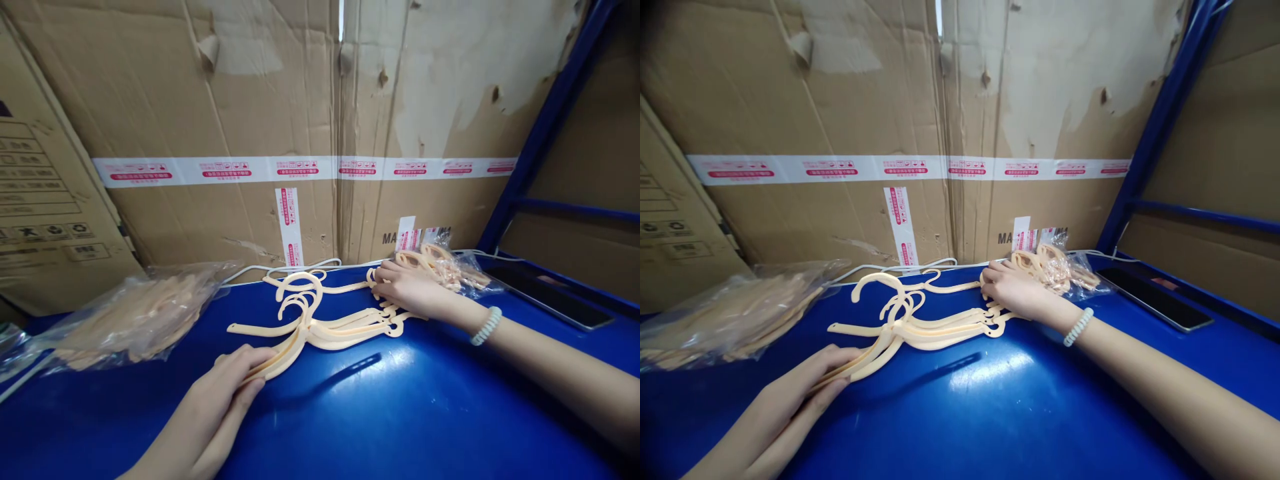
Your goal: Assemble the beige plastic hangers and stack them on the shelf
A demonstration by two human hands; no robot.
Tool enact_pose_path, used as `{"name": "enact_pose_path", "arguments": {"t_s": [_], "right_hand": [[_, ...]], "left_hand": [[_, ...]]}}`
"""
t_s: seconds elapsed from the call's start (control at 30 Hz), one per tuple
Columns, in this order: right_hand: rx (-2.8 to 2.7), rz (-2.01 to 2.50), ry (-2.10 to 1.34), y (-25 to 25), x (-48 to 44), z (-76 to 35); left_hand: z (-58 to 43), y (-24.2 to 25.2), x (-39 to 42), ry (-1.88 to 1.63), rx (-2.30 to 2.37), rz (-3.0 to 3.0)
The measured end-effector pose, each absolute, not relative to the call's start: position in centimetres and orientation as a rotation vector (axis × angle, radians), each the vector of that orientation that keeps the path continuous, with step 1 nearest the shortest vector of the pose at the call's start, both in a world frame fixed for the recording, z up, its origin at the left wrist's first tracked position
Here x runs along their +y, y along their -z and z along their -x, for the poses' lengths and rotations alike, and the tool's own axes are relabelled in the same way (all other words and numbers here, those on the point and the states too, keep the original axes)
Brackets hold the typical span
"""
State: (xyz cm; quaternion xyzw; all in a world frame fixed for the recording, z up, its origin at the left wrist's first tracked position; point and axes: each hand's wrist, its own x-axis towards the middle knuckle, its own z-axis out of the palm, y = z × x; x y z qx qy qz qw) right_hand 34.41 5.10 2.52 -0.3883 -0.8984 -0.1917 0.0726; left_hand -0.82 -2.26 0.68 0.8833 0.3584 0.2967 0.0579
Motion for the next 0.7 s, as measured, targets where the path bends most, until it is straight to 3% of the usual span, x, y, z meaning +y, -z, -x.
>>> {"name": "enact_pose_path", "arguments": {"t_s": [0.17,0.37,0.53,0.7], "right_hand": [[-2.327,1.179,0.437,-2.7,4.6,-35.1],[-1.489,1.163,-0.347,-2.7,2.2,-33.7],[-1.332,1.033,-0.893,-2.1,0.5,-31.4],[-1.316,1.053,-1.039,-1.4,-0.3,-30.5]], "left_hand": [[1.1,-0.3,-2.3,-0.91,1.115,-2.532],[1.2,-0.1,-2.5,-0.964,1.147,-2.433],[1.4,-0.2,-2.4,-0.971,1.247,-2.406],[1.5,-0.2,-2.3,-0.994,1.267,-2.37]]}}
